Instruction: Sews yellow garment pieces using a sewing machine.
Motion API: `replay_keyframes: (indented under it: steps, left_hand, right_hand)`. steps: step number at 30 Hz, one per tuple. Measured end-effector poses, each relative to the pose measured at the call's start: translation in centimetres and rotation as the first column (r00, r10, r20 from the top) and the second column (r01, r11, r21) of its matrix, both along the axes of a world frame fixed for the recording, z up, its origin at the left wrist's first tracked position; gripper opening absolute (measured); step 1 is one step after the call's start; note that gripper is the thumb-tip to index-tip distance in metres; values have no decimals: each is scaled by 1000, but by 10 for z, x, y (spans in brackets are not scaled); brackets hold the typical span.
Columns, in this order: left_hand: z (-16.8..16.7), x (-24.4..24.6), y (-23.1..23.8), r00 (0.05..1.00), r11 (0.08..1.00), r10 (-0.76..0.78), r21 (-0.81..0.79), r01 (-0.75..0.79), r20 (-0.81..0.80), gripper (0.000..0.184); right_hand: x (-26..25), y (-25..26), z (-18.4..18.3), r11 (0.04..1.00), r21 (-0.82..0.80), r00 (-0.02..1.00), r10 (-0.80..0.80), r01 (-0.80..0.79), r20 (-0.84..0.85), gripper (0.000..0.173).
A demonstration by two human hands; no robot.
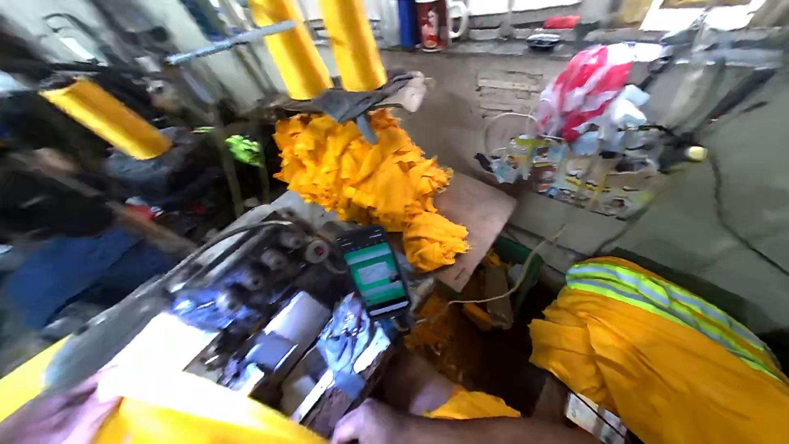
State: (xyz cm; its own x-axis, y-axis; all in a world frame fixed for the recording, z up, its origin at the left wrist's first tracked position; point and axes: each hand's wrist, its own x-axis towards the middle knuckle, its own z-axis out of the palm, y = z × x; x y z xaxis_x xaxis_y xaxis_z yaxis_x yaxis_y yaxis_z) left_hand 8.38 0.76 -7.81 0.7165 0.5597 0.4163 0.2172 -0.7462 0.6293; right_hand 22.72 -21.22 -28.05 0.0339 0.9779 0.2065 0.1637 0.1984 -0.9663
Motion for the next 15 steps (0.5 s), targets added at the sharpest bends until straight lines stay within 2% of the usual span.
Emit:
replay_keyframes:
  steps: [1, 3, 7, 11, 15]
  left_hand:
    - [-8, -10, 16, 998, 995, 59, 83, -57, -20, 23]
    - [-15, -20, 25, 990, 979, 137, 150, -139, 24, 22]
    - [-8, -22, 14, 990, 994, 100, 30, -104, 104, 7]
    - [-5, -25, 12, 990, 997, 36, -78, -26, 137, 10]
    - [0, -25, 5, 981, 990, 16, -141, 12, 191, 11]
  right_hand:
    - [-2, -3, -1, 999, 27, 1000, -29, 29, 1, 29]
    - [-4, -9, -4, 995, 15, 995, -99, 100, -30, 29]
    - [-10, -8, -27, 960, 116, 966, -248, 255, -70, 28]
    - [-11, -10, -23, 964, 153, 971, -199, 218, -133, 17]
    - [-9, -15, -16, 971, 149, 979, -172, 187, -110, 19]
